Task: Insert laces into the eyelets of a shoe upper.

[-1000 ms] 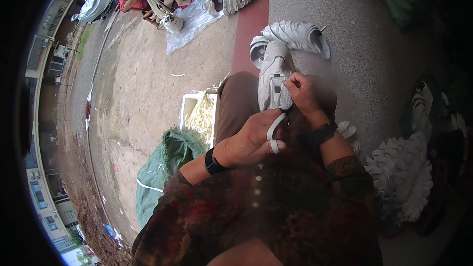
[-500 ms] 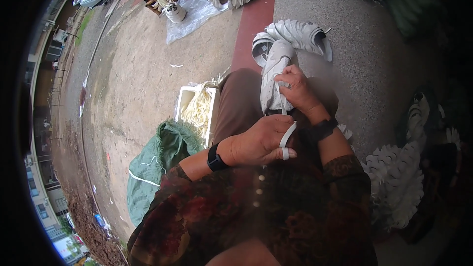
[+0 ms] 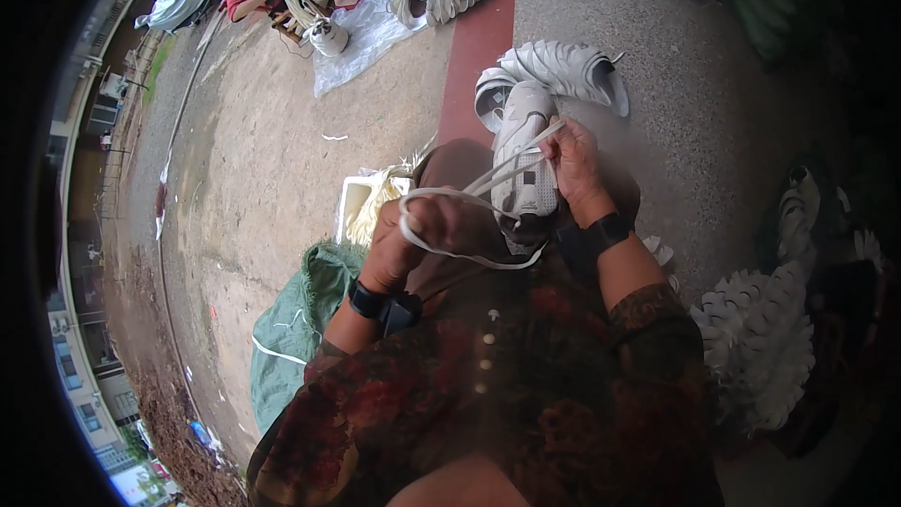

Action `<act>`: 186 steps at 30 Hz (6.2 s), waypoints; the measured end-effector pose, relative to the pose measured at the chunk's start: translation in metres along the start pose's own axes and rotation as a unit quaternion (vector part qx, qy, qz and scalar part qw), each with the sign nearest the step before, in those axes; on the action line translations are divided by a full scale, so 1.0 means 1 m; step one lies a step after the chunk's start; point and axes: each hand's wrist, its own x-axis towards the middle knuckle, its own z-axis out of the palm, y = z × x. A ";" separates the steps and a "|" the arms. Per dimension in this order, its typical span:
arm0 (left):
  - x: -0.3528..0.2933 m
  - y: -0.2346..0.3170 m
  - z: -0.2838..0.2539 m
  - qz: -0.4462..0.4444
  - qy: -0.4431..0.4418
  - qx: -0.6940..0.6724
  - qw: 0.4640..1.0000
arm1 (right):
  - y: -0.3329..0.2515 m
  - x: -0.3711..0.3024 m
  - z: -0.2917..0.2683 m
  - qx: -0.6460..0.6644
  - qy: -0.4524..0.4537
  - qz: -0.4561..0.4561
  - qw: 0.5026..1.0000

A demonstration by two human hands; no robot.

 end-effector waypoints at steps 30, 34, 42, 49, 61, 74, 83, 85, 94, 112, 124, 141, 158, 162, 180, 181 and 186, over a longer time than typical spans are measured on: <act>0.063 -0.079 -0.008 -0.015 -0.054 0.653 0.755 | -0.045 -0.044 -0.013 -0.728 -0.187 -0.162 0.639; 0.072 -0.079 -0.031 0.028 -0.057 0.701 0.710 | -0.049 -0.029 -0.037 -0.741 -0.215 -0.212 0.600; 0.061 -0.091 -0.010 -0.115 0.005 0.668 0.736 | -0.029 -0.056 -0.015 -0.662 -0.131 -0.198 0.711; 0.076 -0.110 -0.001 -0.161 -0.013 0.737 0.656 | -0.009 -0.039 -0.008 -0.764 -0.119 -0.185 0.607; 0.078 -0.106 -0.009 -0.165 -0.031 0.730 0.662 | -0.017 -0.038 -0.006 -0.729 -0.123 -0.185 0.647; 0.040 -0.090 -0.034 0.015 -0.007 0.666 0.746 | -0.052 -0.041 -0.030 -0.665 -0.179 -0.256 0.678; 0.029 -0.092 -0.067 0.033 0.053 0.594 0.802 | -0.051 -0.034 -0.040 -0.672 -0.146 -0.182 0.703; 0.031 -0.092 -0.071 0.028 0.055 0.585 0.809 | -0.054 -0.034 -0.038 -0.669 -0.155 -0.192 0.701; -0.038 -0.080 -0.172 -0.182 0.219 0.251 0.925 | -0.087 -0.084 -0.153 -0.659 -0.005 -0.127 0.741; -0.296 -0.058 -0.289 -0.358 0.406 0.333 0.772 | -0.102 -0.326 -0.425 -0.747 0.224 0.015 0.626; -0.187 -0.085 -0.232 -0.541 0.273 0.267 0.749 | -0.108 -0.191 -0.261 -0.420 0.124 0.268 0.858; 0.042 -0.098 -0.074 -0.208 0.039 0.168 0.963 | -0.003 -0.005 -0.037 -0.272 0.032 -0.019 0.962; 0.036 -0.101 -0.066 -0.218 0.118 0.213 0.945 | 0.005 -0.005 -0.014 -0.594 0.044 -0.179 0.783; 0.042 -0.108 -0.051 -0.138 0.143 0.266 0.943 | 0.007 -0.012 -0.011 -0.492 0.089 -0.115 0.858; 0.085 -0.143 0.000 0.057 -0.055 0.747 0.660 | -0.004 -0.027 -0.015 -0.604 -0.004 -0.151 0.783; 0.085 -0.144 -0.001 0.064 -0.060 0.752 0.654 | -0.007 -0.028 -0.013 -0.566 -0.015 -0.144 0.812; 0.086 -0.146 0.008 0.055 -0.044 0.751 0.656 | 0.001 -0.028 -0.021 -0.498 -0.019 -0.129 0.858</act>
